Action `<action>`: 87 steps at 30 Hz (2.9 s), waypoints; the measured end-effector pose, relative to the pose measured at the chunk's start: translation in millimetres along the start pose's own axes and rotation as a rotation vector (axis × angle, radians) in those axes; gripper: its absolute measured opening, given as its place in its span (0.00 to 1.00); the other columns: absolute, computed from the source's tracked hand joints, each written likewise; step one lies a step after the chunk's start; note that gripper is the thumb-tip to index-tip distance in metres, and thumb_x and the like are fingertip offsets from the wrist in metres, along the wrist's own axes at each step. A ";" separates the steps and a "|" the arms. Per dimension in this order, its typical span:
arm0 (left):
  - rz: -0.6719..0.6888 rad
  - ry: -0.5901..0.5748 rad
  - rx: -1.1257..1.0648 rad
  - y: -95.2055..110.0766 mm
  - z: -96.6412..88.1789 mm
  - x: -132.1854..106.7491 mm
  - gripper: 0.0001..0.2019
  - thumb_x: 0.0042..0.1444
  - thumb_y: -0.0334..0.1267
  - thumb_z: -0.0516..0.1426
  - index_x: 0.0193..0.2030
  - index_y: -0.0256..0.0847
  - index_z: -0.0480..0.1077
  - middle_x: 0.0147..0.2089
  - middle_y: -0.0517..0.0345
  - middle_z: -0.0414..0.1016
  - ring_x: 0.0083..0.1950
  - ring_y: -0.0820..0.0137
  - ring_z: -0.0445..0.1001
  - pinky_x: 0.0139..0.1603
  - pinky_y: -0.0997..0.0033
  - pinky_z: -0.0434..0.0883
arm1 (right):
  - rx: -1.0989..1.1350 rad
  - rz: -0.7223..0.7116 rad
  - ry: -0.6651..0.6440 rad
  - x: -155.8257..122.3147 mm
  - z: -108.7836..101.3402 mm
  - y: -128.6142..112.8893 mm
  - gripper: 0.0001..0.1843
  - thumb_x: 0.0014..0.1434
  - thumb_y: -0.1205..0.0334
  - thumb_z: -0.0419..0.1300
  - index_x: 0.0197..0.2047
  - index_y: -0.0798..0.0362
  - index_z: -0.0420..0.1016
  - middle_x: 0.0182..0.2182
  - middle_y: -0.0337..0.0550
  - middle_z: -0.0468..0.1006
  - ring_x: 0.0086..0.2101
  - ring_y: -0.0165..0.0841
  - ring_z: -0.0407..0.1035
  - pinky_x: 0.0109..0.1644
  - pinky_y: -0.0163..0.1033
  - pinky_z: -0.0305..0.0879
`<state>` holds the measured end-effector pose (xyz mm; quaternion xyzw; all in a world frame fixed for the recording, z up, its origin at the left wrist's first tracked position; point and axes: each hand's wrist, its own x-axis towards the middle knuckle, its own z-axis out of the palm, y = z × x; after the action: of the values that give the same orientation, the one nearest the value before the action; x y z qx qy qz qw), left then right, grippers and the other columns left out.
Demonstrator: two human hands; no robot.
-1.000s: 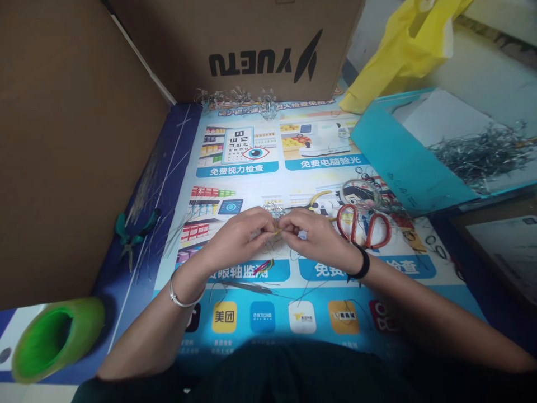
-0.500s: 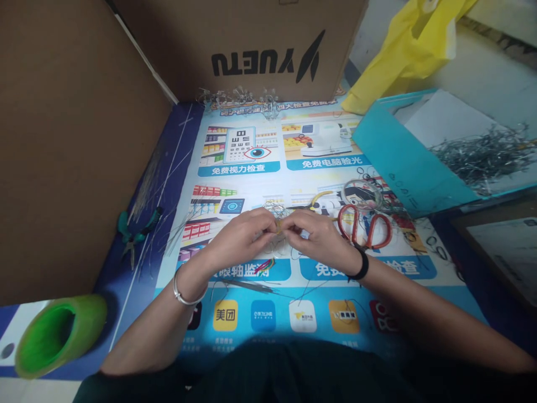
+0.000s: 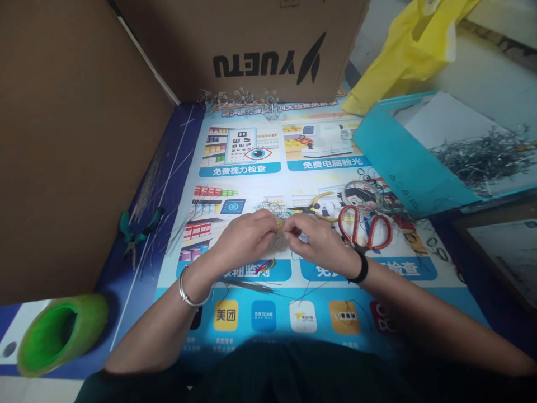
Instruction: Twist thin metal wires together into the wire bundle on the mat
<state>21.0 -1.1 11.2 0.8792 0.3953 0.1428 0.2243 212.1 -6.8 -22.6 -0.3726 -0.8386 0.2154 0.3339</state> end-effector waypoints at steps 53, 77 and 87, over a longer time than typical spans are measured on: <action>0.183 0.166 0.192 -17.4 5.3 -2.1 0.06 0.57 0.34 0.58 0.42 0.42 0.73 0.41 0.55 0.75 0.43 0.66 0.72 0.43 0.66 0.66 | -0.189 0.137 -0.006 -9.3 7.5 6.4 0.04 0.52 0.71 0.52 0.29 0.53 0.63 0.21 0.35 0.66 0.23 0.27 0.59 0.27 0.32 0.48; 0.130 0.295 -0.254 -7.1 17.6 1.7 0.06 0.53 0.25 0.55 0.28 0.38 0.66 0.34 0.56 0.74 0.39 0.72 0.73 0.39 0.71 0.70 | -0.035 0.219 -0.045 3.0 2.3 8.1 0.03 0.53 0.69 0.52 0.29 0.53 0.64 0.24 0.37 0.67 0.26 0.28 0.62 0.30 0.32 0.54; -0.011 0.160 -0.481 -14.7 17.2 1.0 0.03 0.57 0.33 0.56 0.33 0.37 0.69 0.35 0.55 0.76 0.32 0.75 0.71 0.32 0.74 0.67 | -0.064 0.169 -0.055 -2.0 6.0 9.4 0.03 0.51 0.70 0.52 0.30 0.53 0.64 0.24 0.37 0.68 0.26 0.29 0.62 0.30 0.33 0.52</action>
<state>19.7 3.4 -10.9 0.7843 0.3711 0.3009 0.3958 213.3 -3.1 -33.2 -0.4463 -0.8195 0.2260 0.2796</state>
